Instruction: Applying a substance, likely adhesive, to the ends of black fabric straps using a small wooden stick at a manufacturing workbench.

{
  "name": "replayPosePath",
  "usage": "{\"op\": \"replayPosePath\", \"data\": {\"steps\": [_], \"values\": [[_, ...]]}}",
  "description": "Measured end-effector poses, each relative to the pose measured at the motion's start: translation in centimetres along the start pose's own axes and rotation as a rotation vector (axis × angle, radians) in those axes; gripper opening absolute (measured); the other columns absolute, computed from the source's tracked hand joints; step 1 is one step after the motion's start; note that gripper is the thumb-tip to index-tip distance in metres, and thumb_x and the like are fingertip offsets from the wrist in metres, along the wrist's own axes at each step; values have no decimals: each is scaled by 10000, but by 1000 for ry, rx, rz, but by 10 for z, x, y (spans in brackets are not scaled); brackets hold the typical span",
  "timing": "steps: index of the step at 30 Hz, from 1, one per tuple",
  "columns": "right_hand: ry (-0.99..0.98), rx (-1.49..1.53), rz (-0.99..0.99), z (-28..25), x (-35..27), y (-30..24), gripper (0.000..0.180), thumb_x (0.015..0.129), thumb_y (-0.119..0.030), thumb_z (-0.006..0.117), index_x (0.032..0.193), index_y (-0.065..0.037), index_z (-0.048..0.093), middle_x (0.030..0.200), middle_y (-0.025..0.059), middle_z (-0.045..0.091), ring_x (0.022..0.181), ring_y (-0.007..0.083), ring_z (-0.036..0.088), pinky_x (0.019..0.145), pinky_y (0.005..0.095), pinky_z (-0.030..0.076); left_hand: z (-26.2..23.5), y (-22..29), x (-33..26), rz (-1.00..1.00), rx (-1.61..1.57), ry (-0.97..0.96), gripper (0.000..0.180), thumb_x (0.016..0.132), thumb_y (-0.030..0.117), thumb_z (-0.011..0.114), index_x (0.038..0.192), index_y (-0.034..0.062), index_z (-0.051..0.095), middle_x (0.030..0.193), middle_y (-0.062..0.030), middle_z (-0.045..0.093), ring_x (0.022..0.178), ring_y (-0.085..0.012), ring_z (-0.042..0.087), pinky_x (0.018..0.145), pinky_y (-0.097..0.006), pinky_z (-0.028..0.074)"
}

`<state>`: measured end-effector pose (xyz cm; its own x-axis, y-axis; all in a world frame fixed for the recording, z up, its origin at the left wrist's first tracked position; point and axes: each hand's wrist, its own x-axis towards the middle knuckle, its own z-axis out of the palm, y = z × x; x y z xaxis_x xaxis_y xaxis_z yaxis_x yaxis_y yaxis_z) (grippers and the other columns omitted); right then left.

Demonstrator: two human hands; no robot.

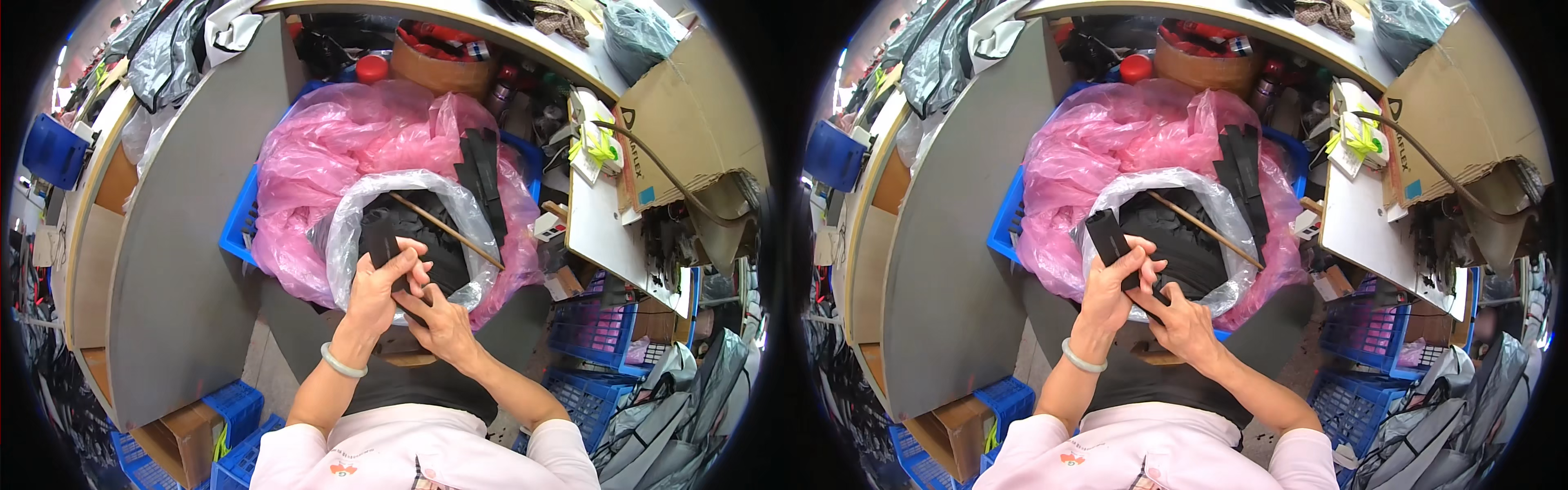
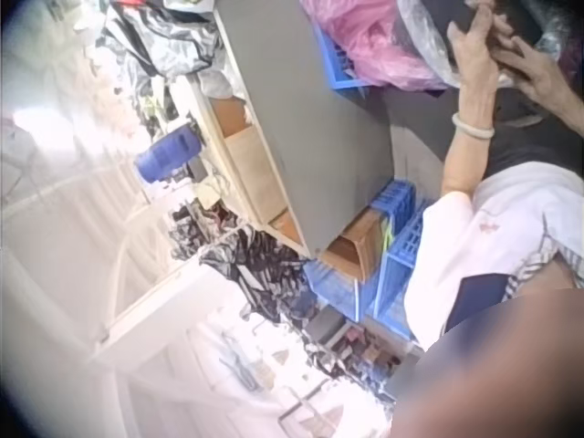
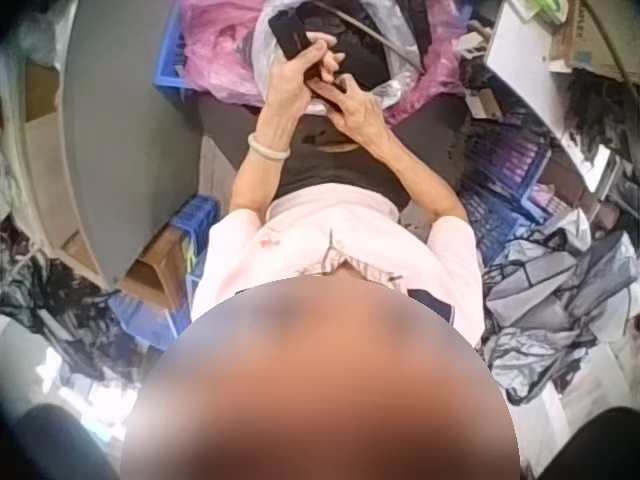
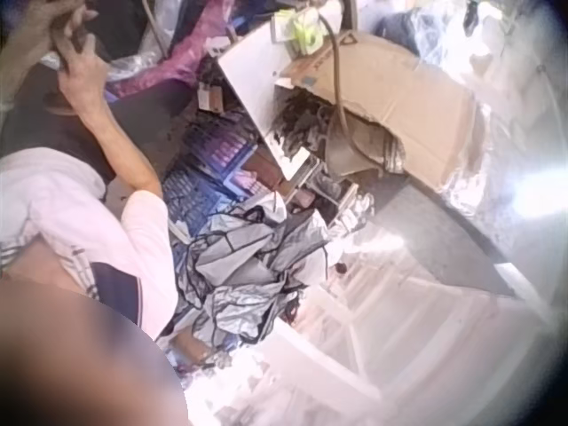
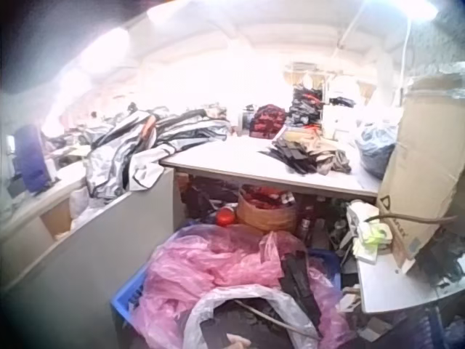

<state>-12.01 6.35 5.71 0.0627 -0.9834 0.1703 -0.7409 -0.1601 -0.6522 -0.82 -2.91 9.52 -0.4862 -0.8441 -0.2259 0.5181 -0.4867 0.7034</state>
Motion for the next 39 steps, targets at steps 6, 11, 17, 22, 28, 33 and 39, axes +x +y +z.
{"op": "replayPosePath", "data": {"steps": [6,11,17,22,28,33,39], "values": [[96,24,-36,5,10,-1,589,674,-38,618,1215,-261,546,867,120,503,567,315,593,451,401,478,0,11,4,56,86,-142,244,867,200,608,964,-25,612,701,-80,619,599,-118,572,828,-301,464],[173,79,-40,1,25,-13,540,654,-27,611,1157,-221,588,997,167,583,631,341,620,483,397,497,4,-3,-2,-105,-448,-221,206,928,162,469,1010,-17,530,816,-163,625,703,-270,630,971,-453,409],[191,134,-150,-3,29,-18,436,633,1,649,1059,-81,607,991,161,605,799,352,618,644,407,491,25,4,-16,51,-8,-177,173,922,137,470,956,-13,549,713,-126,617,745,-296,636,991,-474,384],[138,135,-195,-18,8,-9,254,645,-113,740,881,-64,657,971,111,575,675,286,613,575,383,504,6,15,-9,166,-327,-231,150,898,119,544,898,-22,593,611,-57,548,543,-130,541,564,-292,485],[313,337,-208,-92,3,-7,254,654,-56,718,907,-58,699,946,109,556,872,242,567,759,330,464,19,10,-17,138,501,-150,130,848,128,642,860,-1,645,643,9,569,536,-34,479,482,-189,383],[130,239,-370,-117,40,-41,369,621,-47,759,980,-70,679,846,83,522,732,196,533,631,281,440,24,3,-24,440,717,-329,176,771,69,685,924,7,625,684,-49,599,574,-90,535,519,-229,409],[382,316,-298,-79,17,-41,177,663,0,753,786,-11,627,750,85,572,560,151,517,511,231,413,22,-12,-24,934,1179,36,310,596,86,758,728,35,482,614,-90,448,535,-269,476,489,-357,376]]}}
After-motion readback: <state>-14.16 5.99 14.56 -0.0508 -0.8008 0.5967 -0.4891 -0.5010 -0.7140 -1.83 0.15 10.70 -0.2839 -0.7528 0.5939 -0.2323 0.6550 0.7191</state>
